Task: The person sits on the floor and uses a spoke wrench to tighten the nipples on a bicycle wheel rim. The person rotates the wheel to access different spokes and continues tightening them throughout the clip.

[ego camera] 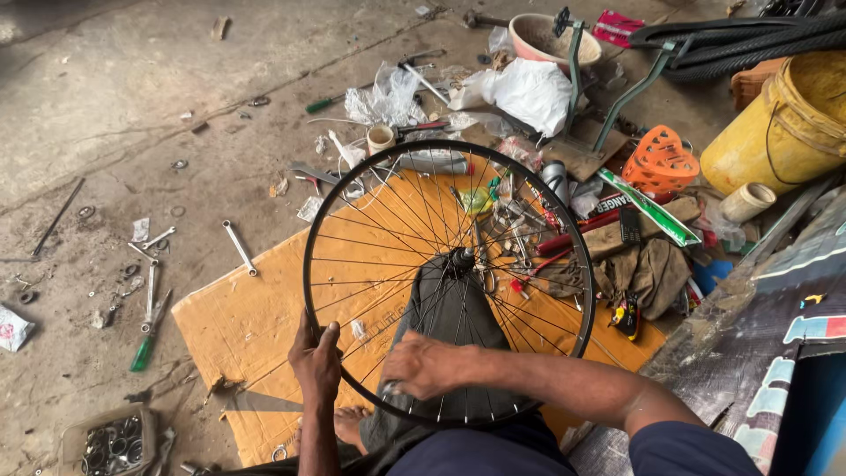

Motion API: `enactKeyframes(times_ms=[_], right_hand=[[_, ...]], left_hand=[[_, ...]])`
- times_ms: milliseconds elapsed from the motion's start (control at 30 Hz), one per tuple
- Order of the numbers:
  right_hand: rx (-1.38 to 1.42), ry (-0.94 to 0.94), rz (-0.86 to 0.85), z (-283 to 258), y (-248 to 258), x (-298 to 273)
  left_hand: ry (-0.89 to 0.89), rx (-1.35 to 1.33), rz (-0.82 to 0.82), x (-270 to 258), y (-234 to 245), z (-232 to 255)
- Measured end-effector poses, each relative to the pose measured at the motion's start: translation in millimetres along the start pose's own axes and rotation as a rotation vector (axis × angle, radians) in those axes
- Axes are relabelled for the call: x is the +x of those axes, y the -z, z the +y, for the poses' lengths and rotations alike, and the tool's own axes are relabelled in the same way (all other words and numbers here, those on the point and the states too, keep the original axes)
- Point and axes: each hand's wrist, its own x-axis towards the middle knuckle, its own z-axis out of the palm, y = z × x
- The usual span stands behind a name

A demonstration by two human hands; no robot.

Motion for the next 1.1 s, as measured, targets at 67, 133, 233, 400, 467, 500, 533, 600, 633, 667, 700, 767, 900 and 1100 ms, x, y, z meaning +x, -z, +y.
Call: enactKeyframes(times_ms=[67, 133, 233, 400, 467, 500, 533, 600, 633, 667, 700, 767, 900, 1100], right_hand=[[0.073, -0.066, -0.024, -10.3, 2.1, 2.8], [0.09, -0.044, 0.002, -15.8, 3.9, 7.2], [0.005, 0.072, 0.099, -10.6, -3.2, 5.0], [-0.139, 0.139, 0.194, 3.8, -26.8, 6.4], [-0.28, 0.16, 0.279, 3.3, -33.8, 9.1], [-0.347, 0.168, 0.324, 1.1, -38.1, 9.6], [-0.33, 0.212, 0.413, -0.6, -40.1, 11.0], [-0.3, 0.303, 0.59, -3.9, -37.1, 12.8], [-0.234, 0.298, 0.557, -3.0, -32.6, 11.9], [-0.167, 0.293, 0.524, -1.2, -27.7, 10.8], [-0.095, 0.286, 0.49, -0.5, -24.8, 9.5], [-0.026, 0.272, 0.414, 5.6, -19.7, 11.0], [-0.038, 0.331, 0.416, 16.5, -23.4, 9.3], [-0.167, 0.408, 0.408, 34.1, -44.4, -1.0]], left_hand=[[0.007, 0.003, -0.002, -0.9, -3.0, 2.6], [0.024, -0.046, 0.001, -1.5, -2.7, 4.3], [0.038, -0.041, 0.007, -3.1, -2.3, 3.3], [0.053, -0.008, 0.024, 0.5, 1.3, -4.5], [0.056, -0.023, 0.026, 3.7, -1.1, -1.7], [0.055, -0.025, 0.026, 2.3, -1.5, -0.7], [0.055, -0.028, 0.026, 0.6, -2.3, 0.5], [0.09, -0.006, 0.029, -0.8, -1.6, 5.8], [0.105, 0.005, 0.032, -0.7, -1.0, 8.4], [0.096, 0.005, 0.036, -0.6, -2.5, 10.1], [0.092, 0.008, 0.038, -3.2, -3.2, 10.6], [0.08, -0.004, 0.037, -4.5, -4.7, 10.3], [0.096, -0.013, 0.044, -5.7, -4.7, 8.9], [0.149, 0.041, 0.053, -6.0, -8.1, 17.9]])
